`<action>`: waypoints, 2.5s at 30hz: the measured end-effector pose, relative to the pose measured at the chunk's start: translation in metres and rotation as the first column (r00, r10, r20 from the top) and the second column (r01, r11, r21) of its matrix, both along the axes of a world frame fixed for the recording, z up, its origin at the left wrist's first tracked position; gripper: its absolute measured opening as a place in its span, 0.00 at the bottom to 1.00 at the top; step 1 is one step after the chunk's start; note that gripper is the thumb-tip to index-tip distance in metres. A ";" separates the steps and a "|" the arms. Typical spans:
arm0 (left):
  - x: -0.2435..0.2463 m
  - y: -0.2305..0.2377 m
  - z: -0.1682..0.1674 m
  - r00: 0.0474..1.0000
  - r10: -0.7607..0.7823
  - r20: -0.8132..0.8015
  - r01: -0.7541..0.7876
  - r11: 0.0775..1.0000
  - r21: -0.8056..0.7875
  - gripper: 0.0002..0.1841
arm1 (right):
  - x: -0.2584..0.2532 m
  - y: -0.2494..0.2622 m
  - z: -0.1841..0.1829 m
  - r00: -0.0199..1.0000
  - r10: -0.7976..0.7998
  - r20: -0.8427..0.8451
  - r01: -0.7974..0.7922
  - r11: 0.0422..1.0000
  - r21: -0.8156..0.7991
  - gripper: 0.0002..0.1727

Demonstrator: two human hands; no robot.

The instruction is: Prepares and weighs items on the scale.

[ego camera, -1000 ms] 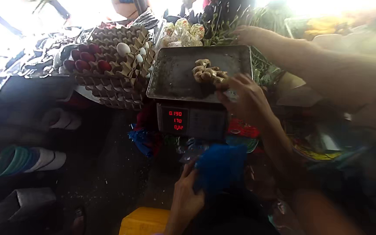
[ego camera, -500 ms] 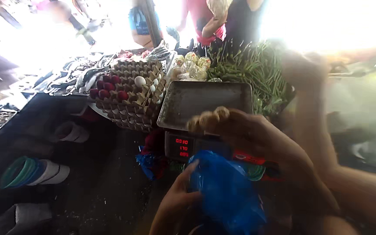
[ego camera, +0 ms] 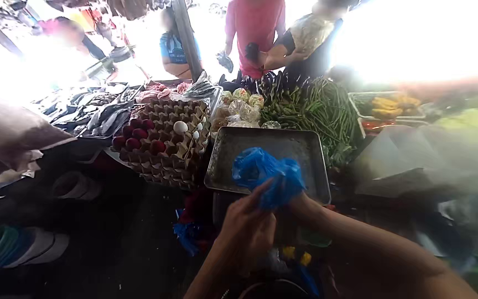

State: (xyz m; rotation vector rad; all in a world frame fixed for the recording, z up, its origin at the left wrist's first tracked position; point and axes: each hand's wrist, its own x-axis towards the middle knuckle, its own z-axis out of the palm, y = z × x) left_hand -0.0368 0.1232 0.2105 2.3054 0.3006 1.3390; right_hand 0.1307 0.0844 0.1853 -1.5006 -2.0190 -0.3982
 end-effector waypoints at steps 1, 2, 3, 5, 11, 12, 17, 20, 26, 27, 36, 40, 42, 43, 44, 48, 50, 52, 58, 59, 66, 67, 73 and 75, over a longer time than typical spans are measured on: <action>0.003 0.013 -0.005 0.990 0.113 0.079 -0.113 0.994 -0.012 0.08 | 0.008 0.019 -0.010 0.998 -0.028 0.052 0.026 0.999 0.040 0.08; 0.005 0.027 -0.009 0.962 0.221 0.163 -0.216 0.975 -0.047 0.07 | 0.016 0.034 -0.017 0.994 -0.059 0.089 0.058 0.998 0.015 0.10; 0.005 0.041 -0.013 0.916 0.323 0.237 -0.315 0.946 -0.074 0.06 | 0.024 0.046 -0.024 0.989 -0.088 0.121 0.092 0.995 -0.024 0.11; 0.005 0.068 -0.025 0.836 0.463 0.295 -0.465 0.883 -0.069 0.06 | 0.039 0.063 -0.037 0.983 -0.112 0.146 0.127 0.987 -0.098 0.12; 0.023 0.112 -0.083 0.876 0.481 -0.030 -0.482 0.873 -0.079 0.14 | 0.083 0.084 0.010 0.960 0.025 -0.280 -0.216 0.705 -0.675 0.41; 0.025 0.114 -0.090 0.881 0.462 -0.097 -0.472 0.873 -0.123 0.18 | 0.089 0.085 0.027 0.937 0.046 -0.347 -0.269 0.728 -0.631 0.33; 0.030 0.108 -0.088 0.769 0.484 -0.418 -0.572 0.813 -0.110 0.34 | 0.104 0.134 0.073 0.795 -0.128 -0.593 0.056 0.989 -0.139 0.13; 0.032 0.109 -0.079 0.659 0.421 -0.623 -0.567 0.822 -0.044 0.38 | 0.114 0.194 0.056 0.768 -0.291 -0.570 0.279 0.954 -0.111 0.18; 0.033 0.112 -0.080 0.634 0.431 -0.642 -0.552 0.833 0.014 0.32 | 0.144 0.318 0.014 0.492 -0.466 -0.735 0.129 0.874 -0.468 0.20; 0.032 0.111 -0.081 0.641 0.433 -0.634 -0.550 0.835 0.014 0.32 | 0.151 0.337 0.011 0.493 -0.480 -0.726 0.141 0.867 -0.477 0.22; 0.033 0.110 -0.075 0.638 0.416 -0.648 -0.546 0.838 -0.001 0.29 | 0.207 0.496 0.020 0.563 -0.577 -0.592 0.340 0.814 -0.471 0.40; 0.032 0.110 -0.077 0.666 0.406 -0.625 -0.523 0.852 -0.005 0.27 | 0.202 0.527 0.012 0.610 -0.481 -0.630 0.350 0.877 -0.331 0.50; 0.032 0.109 -0.077 0.665 0.410 -0.624 -0.526 0.850 -0.002 0.27 | 0.201 0.534 0.012 0.666 -0.474 -0.577 0.363 0.881 -0.304 0.33; 0.032 0.109 -0.077 0.656 0.417 -0.629 -0.533 0.846 0.006 0.27 | 0.200 0.534 0.012 0.694 -0.480 -0.537 0.380 0.877 -0.294 0.24; 0.033 0.108 -0.077 0.649 0.426 -0.630 -0.540 0.842 0.014 0.28 | 0.199 0.531 0.014 0.719 -0.486 -0.497 0.394 0.874 -0.283 0.19; 0.035 0.107 -0.080 0.624 0.482 -0.615 -0.572 0.818 0.060 0.30 | 0.202 0.494 0.026 0.746 -0.473 -0.468 0.414 0.881 -0.229 0.18; 0.035 0.107 -0.080 0.617 0.462 -0.637 -0.565 0.823 0.050 0.32 | 0.204 0.468 0.033 0.691 -0.451 -0.565 0.416 0.887 -0.200 0.18; 0.034 0.108 -0.081 0.628 0.453 -0.633 -0.556 0.830 0.042 0.33 | 0.199 0.426 0.052 0.631 -0.441 -0.638 0.434 0.883 -0.181 0.21; 0.031 0.106 -0.089 0.773 0.508 -0.381 -0.572 0.817 -0.070 0.33 | 0.159 0.234 0.104 0.511 -0.052 -0.858 0.270 0.957 0.103 0.24; 0.030 0.104 -0.089 0.794 0.507 -0.336 -0.563 0.821 -0.090 0.31 | 0.152 0.200 0.107 0.436 0.074 -0.897 0.197 0.965 0.176 0.21; 0.025 0.090 -0.051 0.897 0.429 -0.110 -0.441 0.887 -0.138 0.24 | 0.127 0.018 0.059 0.211 0.045 -0.977 0.104 0.992 0.068 0.21; 0.026 0.087 -0.046 0.898 0.429 -0.099 -0.439 0.889 -0.131 0.25 | 0.130 0.004 0.048 0.269 -0.006 -0.963 0.054 0.998 0.009 0.25; 0.028 0.078 -0.017 0.931 0.357 0.081 -0.359 0.933 0.007 0.05 | 0.123 -0.064 0.022 0.771 -0.579 -0.265 0.381 0.752 -0.538 0.54; 0.029 0.080 0.001 0.949 0.310 0.047 -0.313 0.945 0.094 0.06 | 0.117 -0.066 0.005 0.822 -0.557 -0.115 0.404 0.714 -0.571 0.57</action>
